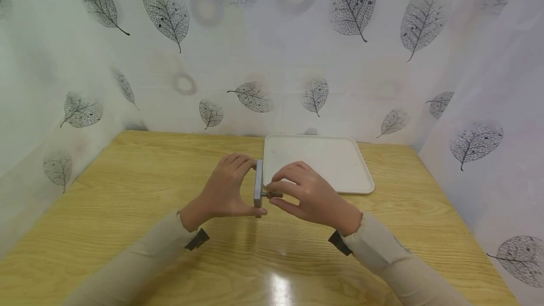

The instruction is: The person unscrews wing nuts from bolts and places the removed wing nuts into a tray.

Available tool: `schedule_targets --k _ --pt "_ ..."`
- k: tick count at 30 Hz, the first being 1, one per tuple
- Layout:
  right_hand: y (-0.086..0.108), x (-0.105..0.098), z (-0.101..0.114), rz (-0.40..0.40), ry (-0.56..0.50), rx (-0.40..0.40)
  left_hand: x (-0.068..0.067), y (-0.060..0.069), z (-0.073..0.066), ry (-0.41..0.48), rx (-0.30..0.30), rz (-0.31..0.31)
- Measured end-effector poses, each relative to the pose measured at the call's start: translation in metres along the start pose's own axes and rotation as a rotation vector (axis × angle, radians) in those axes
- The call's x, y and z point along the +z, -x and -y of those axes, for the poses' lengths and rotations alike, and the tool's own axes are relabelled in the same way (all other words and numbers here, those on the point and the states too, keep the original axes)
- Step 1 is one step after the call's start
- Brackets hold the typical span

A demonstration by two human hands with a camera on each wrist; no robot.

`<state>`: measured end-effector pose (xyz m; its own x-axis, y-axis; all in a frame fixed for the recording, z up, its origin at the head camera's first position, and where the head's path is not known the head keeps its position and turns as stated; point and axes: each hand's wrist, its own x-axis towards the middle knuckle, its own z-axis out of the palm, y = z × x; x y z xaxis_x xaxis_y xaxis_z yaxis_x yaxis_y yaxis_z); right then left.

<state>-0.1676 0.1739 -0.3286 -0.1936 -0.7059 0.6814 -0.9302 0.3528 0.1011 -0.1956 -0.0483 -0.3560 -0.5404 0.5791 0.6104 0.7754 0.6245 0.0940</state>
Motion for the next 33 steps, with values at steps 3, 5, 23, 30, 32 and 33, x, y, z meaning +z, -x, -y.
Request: schedule_targets --k 3,5,23,30,32,33 --pt "0.0006 0.0004 -0.0001 0.007 0.013 0.009 -0.0008 -0.0003 -0.0009 -0.003 0.005 -0.004" --pt "0.0010 0.0007 -0.0002 0.011 0.021 0.016 -0.0008 -0.0005 -0.0012 -0.003 0.006 -0.004" --pt "0.0008 -0.0010 -0.0002 0.011 0.056 0.055 -0.0004 -0.0005 -0.0008 -0.007 0.008 -0.005" --pt "-0.0009 -0.0010 0.0004 -0.019 0.022 0.018 0.0008 0.0003 0.0003 -0.005 -0.004 0.003" --pt "-0.0012 -0.0011 0.0010 -0.025 0.013 0.005 0.0009 0.0002 0.0002 -0.002 -0.005 0.004" --pt "-0.0013 -0.0011 0.0013 -0.026 0.008 0.000 0.0010 0.0002 0.0002 -0.002 -0.006 0.004"
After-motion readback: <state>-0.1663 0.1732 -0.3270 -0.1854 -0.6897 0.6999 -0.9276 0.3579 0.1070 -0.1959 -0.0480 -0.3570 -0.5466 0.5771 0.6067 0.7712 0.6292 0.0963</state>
